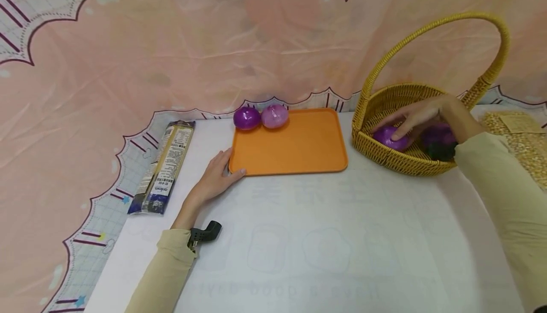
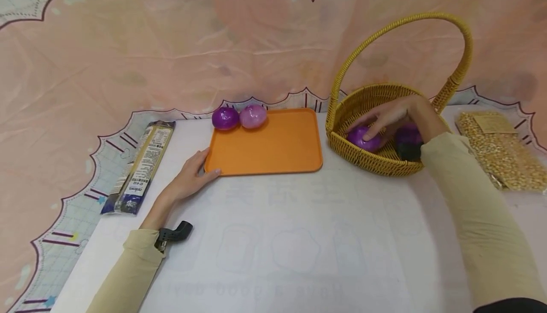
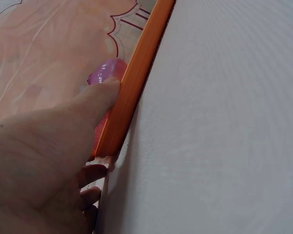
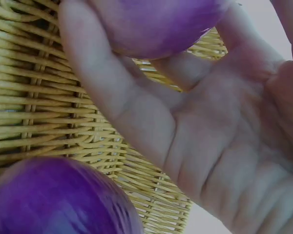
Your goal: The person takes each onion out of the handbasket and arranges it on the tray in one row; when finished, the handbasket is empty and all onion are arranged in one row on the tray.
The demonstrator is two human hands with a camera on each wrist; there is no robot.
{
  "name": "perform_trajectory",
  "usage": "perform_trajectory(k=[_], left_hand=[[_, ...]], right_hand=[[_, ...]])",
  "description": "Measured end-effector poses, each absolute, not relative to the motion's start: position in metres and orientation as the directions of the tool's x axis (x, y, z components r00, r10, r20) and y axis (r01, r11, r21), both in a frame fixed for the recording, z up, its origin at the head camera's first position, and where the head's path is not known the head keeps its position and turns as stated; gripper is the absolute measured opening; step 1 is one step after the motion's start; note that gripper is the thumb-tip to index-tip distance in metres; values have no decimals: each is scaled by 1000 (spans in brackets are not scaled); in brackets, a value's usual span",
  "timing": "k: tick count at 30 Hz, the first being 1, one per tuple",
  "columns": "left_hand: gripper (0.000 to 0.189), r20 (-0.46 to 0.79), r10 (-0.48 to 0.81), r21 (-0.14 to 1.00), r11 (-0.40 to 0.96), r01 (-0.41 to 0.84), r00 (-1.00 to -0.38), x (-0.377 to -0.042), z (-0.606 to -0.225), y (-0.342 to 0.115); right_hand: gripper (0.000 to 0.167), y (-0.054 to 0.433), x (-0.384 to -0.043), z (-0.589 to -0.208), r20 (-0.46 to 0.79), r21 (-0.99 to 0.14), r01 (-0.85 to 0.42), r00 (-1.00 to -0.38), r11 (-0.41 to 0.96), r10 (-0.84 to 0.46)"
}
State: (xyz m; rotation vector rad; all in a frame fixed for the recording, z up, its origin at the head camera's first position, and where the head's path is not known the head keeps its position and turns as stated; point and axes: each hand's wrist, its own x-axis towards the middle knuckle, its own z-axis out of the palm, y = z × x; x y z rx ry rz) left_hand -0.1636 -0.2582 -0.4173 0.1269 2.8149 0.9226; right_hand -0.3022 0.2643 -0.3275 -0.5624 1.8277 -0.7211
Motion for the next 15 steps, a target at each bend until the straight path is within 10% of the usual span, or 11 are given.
perform_trajectory(k=[9,15], left_hand=[[90,-136,143,597,801,34,-980,-163,-421,-257],[91,-134,133,587,809,30,-982,-164,-419,-258]], right_hand=[[53,276,-309,-336,-537,-774,-25,-502,632,-678],[42,286,-313,-330,-369,-914,35,-488,404,-791]])
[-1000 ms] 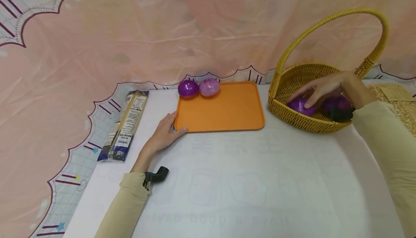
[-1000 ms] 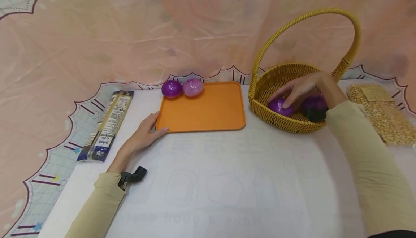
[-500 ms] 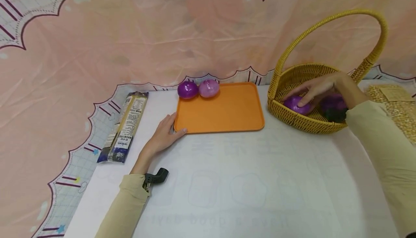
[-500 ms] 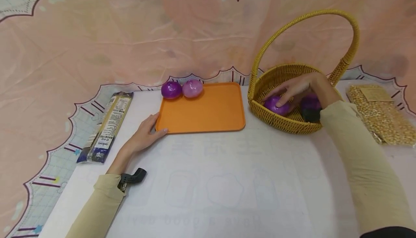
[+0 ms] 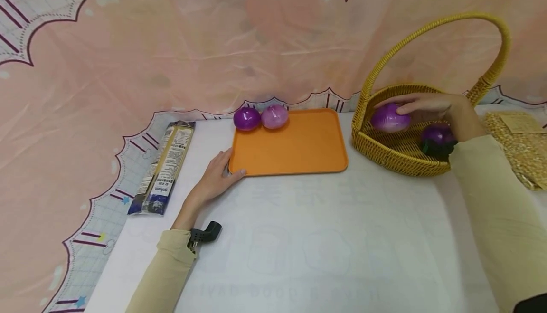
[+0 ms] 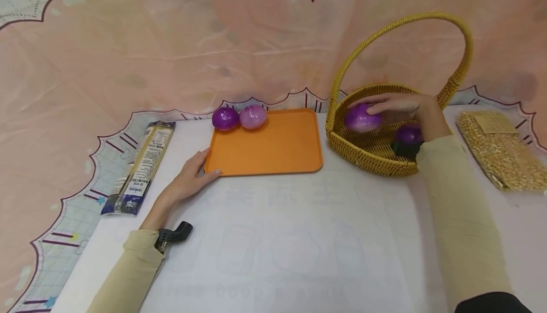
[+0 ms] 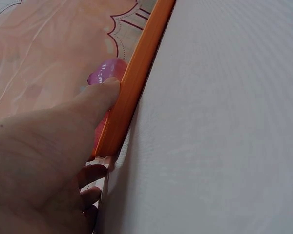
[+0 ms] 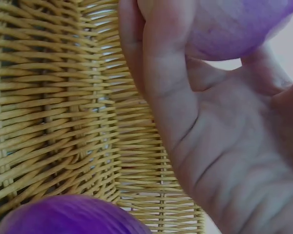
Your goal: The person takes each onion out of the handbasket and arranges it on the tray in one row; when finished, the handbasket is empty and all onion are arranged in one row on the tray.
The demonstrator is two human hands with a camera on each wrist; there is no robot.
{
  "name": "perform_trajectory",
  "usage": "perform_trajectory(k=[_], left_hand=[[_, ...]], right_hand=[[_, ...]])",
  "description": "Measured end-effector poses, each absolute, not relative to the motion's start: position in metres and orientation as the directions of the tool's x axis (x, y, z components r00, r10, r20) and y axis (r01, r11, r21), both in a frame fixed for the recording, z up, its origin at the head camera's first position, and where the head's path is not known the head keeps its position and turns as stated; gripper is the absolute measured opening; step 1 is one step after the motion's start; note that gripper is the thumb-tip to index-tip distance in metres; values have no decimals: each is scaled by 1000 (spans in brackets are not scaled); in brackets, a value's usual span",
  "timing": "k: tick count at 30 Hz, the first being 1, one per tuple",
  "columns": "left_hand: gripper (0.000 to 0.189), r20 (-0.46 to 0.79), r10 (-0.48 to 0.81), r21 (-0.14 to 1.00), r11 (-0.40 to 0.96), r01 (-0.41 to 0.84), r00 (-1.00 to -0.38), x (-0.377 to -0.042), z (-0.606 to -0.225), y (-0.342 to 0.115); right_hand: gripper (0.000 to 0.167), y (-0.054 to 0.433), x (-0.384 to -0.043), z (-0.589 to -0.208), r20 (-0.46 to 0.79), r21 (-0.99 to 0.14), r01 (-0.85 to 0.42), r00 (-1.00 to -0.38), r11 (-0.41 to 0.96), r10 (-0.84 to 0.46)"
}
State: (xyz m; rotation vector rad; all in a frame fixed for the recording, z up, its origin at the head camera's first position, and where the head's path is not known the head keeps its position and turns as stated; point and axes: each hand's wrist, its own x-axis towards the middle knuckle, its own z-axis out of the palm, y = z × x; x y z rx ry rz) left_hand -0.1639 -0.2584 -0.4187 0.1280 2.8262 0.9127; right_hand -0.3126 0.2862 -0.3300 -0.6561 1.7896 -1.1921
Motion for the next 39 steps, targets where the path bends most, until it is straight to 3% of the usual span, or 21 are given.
perform_trajectory(k=[8,16,23,31,39], left_hand=[[91,-135,139,582,812,35,-981,-165,-420,-259],[89,-122,141,584,811,44,-983,-166,-420,-259],[88,-112,145,580,813,54,-983,-166,-420,-258],[89,-108,149,576,815,61,-983,-165,-419,-259],[89,-109,150,579,813,60,-983,-165,-420,-258]], right_hand=[[42,291,-312,-332,-352,-931,83,-465,355,-812],[38,296,-313,-332,-361,-918,62,-544,392,-757],[40,296,-313,-332,-271,-957,44,-495,288,-825],[40,295,-315,-330,-360,-918,57,-532,391,-766],[40,296,-315,-332,-373,-913,67,-538,403,-756]])
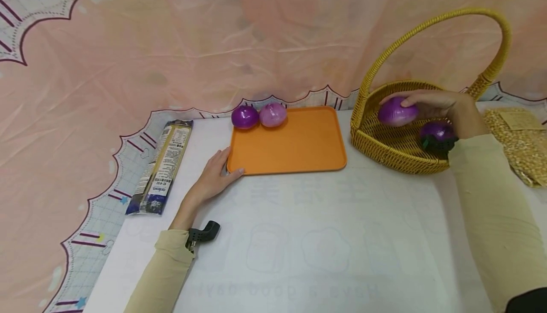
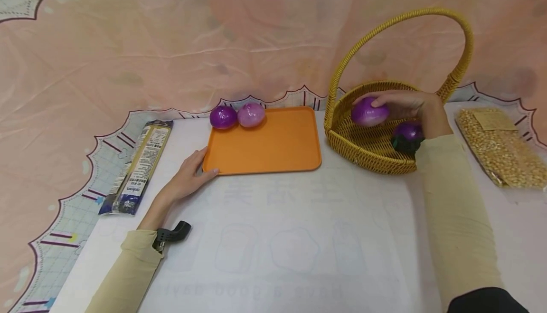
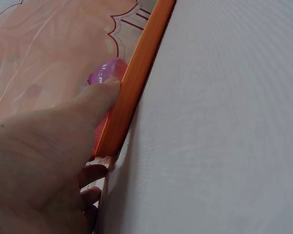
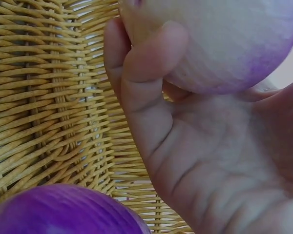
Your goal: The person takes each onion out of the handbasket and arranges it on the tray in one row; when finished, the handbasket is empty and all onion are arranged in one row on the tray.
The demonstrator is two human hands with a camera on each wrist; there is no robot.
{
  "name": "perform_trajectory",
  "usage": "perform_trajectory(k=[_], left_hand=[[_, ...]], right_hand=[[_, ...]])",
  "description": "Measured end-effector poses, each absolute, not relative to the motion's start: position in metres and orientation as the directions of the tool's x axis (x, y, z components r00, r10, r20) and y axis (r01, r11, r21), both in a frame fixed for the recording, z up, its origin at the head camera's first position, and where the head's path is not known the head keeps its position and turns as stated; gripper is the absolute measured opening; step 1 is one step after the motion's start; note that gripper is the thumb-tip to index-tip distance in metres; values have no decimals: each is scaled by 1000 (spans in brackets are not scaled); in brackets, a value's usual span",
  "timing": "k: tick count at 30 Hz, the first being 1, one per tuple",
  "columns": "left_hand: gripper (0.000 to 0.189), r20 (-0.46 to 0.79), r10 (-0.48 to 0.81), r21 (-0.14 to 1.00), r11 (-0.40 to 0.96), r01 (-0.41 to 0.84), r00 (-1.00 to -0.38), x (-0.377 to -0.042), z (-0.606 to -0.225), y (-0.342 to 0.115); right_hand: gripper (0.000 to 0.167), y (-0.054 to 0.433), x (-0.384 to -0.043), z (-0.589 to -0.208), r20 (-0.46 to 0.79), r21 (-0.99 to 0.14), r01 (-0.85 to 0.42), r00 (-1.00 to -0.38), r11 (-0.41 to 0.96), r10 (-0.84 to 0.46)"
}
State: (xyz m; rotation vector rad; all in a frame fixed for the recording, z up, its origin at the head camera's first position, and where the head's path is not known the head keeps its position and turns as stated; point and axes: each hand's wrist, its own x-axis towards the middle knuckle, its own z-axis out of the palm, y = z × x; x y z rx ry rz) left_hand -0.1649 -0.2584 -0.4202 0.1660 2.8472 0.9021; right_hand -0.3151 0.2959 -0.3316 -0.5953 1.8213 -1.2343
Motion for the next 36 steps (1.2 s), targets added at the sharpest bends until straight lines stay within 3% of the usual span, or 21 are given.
perform_trajectory(k=[5,11,15,24,31,36], left_hand=[[89,-115,148,581,812,54,-982,-164,-419,-257],[89,-119,152,586,809,54,-981,-164,-419,-257],[89,-124,147,587,808,47,-981,-163,-420,-256],[89,-139,133,585,810,26,-981,-160,-417,-256],[89,-146,125,589,808,16,-981,-160,-415,-255],[89,-142,128,587,809,20,-982,-161,-415,-254]], right_hand=[[38,297,-315,-329,-324,-938,71,-520,338,-790],[44,301,-314,-326,-83,-992,122,-400,37,-913],[43,301,-308,-323,28,-995,75,-369,-60,-929],[47,284,-298,-310,255,-966,-1,-167,-259,-952],[49,245,-279,-297,495,-864,-86,30,-496,-868],[51,229,-269,-289,551,-815,-158,89,-558,-830]])
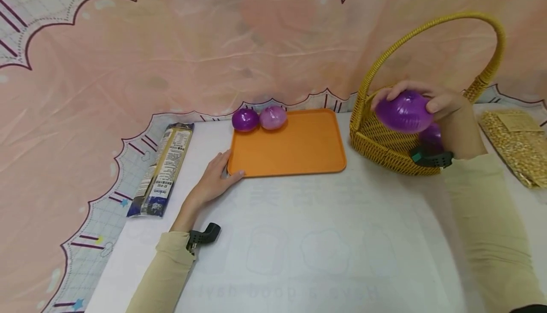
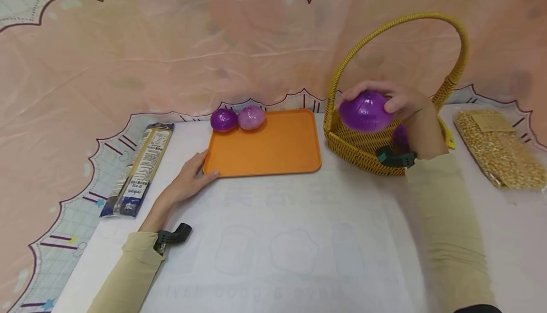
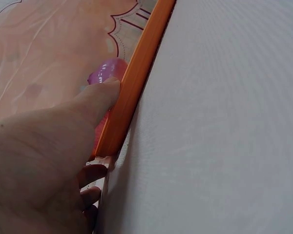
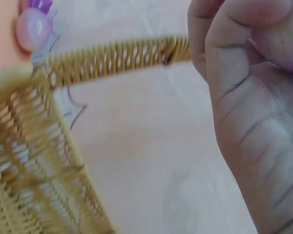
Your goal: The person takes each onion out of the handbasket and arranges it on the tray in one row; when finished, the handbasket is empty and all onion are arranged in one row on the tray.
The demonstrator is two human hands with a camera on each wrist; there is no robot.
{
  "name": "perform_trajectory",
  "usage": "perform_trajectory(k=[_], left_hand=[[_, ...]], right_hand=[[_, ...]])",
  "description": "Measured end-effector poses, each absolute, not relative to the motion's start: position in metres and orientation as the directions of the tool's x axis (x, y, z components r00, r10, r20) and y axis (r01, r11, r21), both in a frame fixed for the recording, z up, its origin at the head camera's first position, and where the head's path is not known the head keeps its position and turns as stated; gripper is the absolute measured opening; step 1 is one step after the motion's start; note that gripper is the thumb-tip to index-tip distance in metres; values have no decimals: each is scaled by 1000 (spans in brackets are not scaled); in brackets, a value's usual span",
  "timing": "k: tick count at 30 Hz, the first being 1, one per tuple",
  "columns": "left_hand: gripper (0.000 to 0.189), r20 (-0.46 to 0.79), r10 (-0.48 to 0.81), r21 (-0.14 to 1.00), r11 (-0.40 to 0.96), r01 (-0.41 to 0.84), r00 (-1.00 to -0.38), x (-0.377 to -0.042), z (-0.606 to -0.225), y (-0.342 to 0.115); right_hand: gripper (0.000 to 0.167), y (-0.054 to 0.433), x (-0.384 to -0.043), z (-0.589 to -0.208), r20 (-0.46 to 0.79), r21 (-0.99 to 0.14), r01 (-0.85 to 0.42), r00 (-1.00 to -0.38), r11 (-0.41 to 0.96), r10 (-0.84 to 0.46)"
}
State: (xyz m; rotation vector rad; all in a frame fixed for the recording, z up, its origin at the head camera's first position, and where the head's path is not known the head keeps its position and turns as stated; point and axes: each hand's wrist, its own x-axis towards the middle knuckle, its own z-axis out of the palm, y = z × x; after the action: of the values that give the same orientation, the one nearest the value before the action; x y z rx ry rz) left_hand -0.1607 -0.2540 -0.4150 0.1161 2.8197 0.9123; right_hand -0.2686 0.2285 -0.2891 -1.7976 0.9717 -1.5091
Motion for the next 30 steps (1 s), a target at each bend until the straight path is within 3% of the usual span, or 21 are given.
perform_trajectory(k=[9,15,18,22,26,30], left_hand=[[88,-127,134,587,809,35,-983,-161,-417,-256],[88,-119,137,586,809,42,-983,-161,-418,-256],[89,-123,134,584,811,37,-983,-161,-418,-256],[89,-122,134,581,813,39,-983,-161,-419,-256],[89,-116,137,584,811,44,-984,-162,-420,-257],[89,-118,136,587,808,41,-984,-162,-421,-257]], right_hand=[[49,216,-268,-295,515,-822,-237,77,-518,-853],[51,208,-262,-296,460,-849,-279,27,-449,-887],[48,205,-256,-292,375,-866,-390,-91,-313,-923],[48,195,-241,-284,187,-875,-484,-357,10,-915],[49,175,-227,-281,109,-880,-434,-583,194,-805],[47,154,-219,-283,116,-897,-363,-744,252,-658]])
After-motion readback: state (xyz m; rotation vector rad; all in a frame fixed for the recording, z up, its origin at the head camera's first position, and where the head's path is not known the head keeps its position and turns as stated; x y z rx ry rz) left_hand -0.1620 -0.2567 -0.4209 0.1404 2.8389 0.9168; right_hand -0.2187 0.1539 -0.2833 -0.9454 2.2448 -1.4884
